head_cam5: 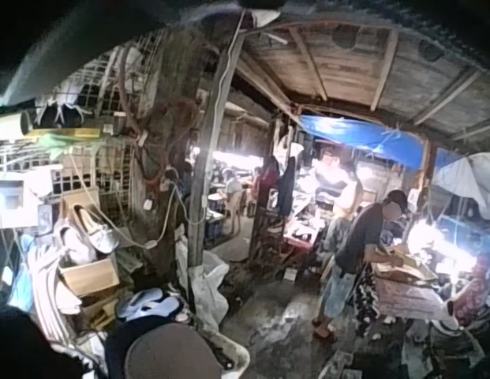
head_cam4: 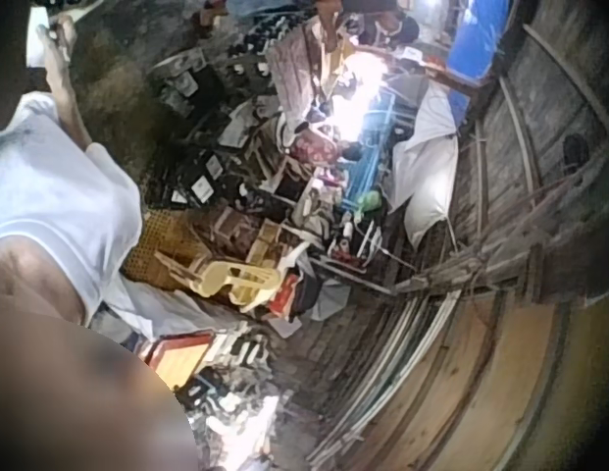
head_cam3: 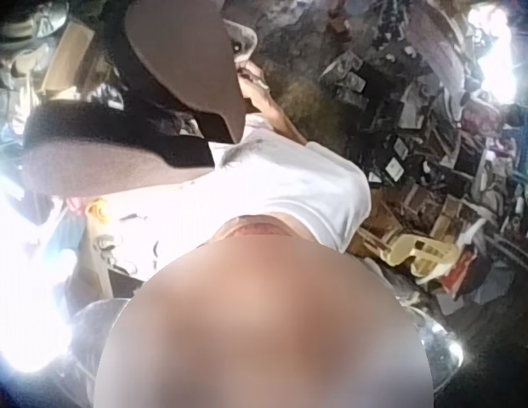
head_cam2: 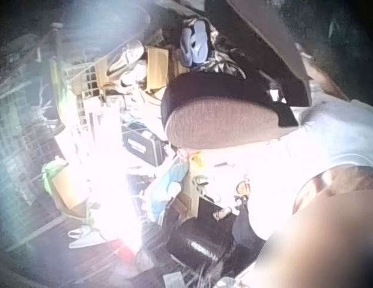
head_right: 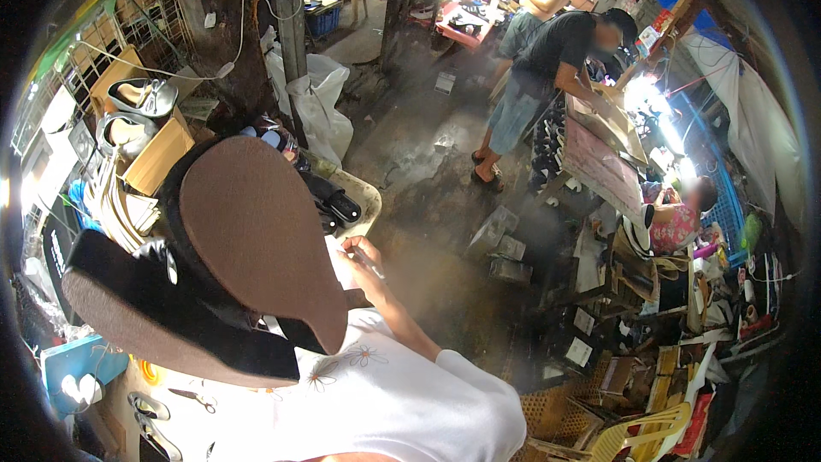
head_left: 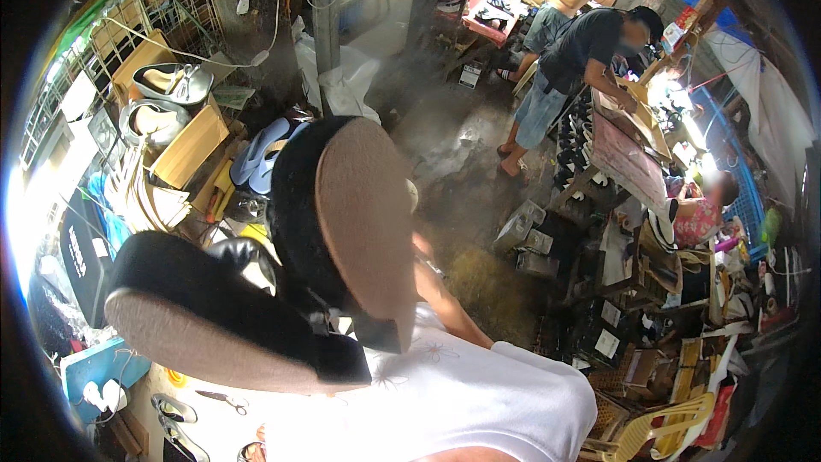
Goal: The person marks a white sheet with a pencil and ruler, then cuts it with scissors. They fold the cut sheet, place a black material on top, and later handle a shoe sole while holding a small paper piece. The sequence ends with the person walking through a workshop area.
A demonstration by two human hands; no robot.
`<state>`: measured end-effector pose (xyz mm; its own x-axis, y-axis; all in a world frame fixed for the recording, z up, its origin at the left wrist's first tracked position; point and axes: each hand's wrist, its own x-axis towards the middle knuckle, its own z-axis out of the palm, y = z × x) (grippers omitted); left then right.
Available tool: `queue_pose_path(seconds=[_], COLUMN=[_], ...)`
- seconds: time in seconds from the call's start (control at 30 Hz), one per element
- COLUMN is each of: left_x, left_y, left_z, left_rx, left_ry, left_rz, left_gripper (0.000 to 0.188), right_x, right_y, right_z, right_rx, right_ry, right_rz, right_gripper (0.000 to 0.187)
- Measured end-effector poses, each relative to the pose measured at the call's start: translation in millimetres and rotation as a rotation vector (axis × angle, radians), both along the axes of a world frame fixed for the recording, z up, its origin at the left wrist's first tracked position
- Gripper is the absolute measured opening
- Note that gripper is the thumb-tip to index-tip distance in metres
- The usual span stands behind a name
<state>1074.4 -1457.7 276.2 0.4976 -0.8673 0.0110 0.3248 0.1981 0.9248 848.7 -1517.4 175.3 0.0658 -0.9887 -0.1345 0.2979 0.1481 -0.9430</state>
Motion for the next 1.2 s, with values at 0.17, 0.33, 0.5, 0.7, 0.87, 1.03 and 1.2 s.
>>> queue_pose_path(seconds=[0.17, 0.33, 0.5, 0.7, 0.87, 1.03, 1.2], left_x=[0, -5, 10, 80, 112, 129, 143], left_y=[-5, 1, 9, 53, 124, 181, 215], left_z=[17, 49, 51, -20, -100, -161, -208], left_rx=[-0.018, -0.073, -0.039, 0.256, 0.629, 1.098, 1.167], left_ry=[-0.047, -0.320, -1.135, -1.141, -1.108, -0.925, -0.910], left_rz=[0.023, 0.185, 0.497, 0.672, 0.903, 0.895, 1.060], left_gripper=[0.040, 0.041, 0.038, 0.033, 0.037, 0.034, 0.031], right_x=[-2, -5, -16, -2, 1, 3, 3], right_y=[3, 3, 6, -2, -3, -3, -4], right_z=[10, -6, -13, -6, 10, 22, 28], right_rx=[-0.022, 0.101, 0.053, 0.045, 0.016, 0.029, 0.018], right_ry=[0.129, 0.155, 0.220, 0.048, 0.141, 0.181, 0.212], right_rz=[-0.009, -0.026, -0.019, 0.129, 0.267, 0.339, 0.363], right_gripper=[0.015, 0.017, 0.012, 0.017, 0.022, 0.025, 0.025])
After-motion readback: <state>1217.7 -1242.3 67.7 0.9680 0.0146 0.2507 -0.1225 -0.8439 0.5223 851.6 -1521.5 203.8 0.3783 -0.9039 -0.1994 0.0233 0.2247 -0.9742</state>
